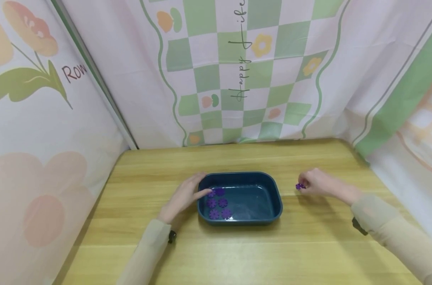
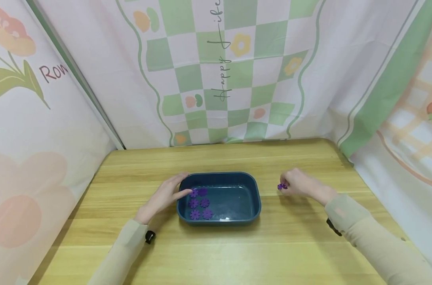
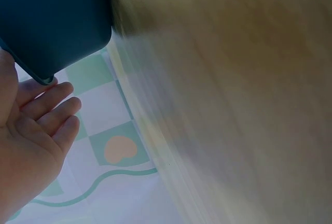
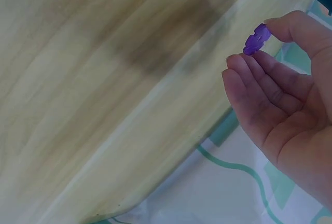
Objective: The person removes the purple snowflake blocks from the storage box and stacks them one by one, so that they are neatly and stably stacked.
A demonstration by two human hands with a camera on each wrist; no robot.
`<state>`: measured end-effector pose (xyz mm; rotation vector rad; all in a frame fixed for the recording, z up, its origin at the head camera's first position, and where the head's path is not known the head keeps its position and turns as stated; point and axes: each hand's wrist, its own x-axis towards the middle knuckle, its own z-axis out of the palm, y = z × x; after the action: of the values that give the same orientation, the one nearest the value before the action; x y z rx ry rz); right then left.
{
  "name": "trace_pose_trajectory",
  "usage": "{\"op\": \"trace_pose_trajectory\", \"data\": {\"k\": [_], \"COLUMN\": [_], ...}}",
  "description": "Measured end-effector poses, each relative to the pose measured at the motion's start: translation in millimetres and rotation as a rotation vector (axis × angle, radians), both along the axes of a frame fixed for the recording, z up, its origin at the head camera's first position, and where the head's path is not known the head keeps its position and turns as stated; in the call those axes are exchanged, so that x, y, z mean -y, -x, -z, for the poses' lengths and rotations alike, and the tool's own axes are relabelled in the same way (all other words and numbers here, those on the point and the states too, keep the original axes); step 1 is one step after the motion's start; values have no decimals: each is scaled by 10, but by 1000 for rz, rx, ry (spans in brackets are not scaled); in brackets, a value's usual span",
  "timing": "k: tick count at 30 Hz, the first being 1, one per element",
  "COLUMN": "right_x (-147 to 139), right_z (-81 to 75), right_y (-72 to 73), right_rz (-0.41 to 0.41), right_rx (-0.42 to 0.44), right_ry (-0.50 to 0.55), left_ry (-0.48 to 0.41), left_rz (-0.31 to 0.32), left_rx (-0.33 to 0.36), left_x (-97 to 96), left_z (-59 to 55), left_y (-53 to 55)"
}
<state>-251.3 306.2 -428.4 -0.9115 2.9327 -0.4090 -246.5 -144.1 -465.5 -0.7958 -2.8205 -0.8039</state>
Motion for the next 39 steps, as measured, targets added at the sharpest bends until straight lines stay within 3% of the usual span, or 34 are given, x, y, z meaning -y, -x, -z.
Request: {"op": "trace_pose_trajectory", "data": {"k": [6, 21, 39], "right_x": [0, -3, -13], "right_z": [52, 144, 219], "right_y": [-9, -73, -73], "right_rz": [8, 41, -16], "right_rx": [-9, 59, -83], "right_ry": [-4, -29, -124], "left_ry": [-12, -11, -25], "left_rz": [1, 7, 5], "left_rx": [-6, -4, -5], "left_x": [7, 14, 10], "left_z": [-7, 1, -4], "left_y": [-5, -5, -25]}}
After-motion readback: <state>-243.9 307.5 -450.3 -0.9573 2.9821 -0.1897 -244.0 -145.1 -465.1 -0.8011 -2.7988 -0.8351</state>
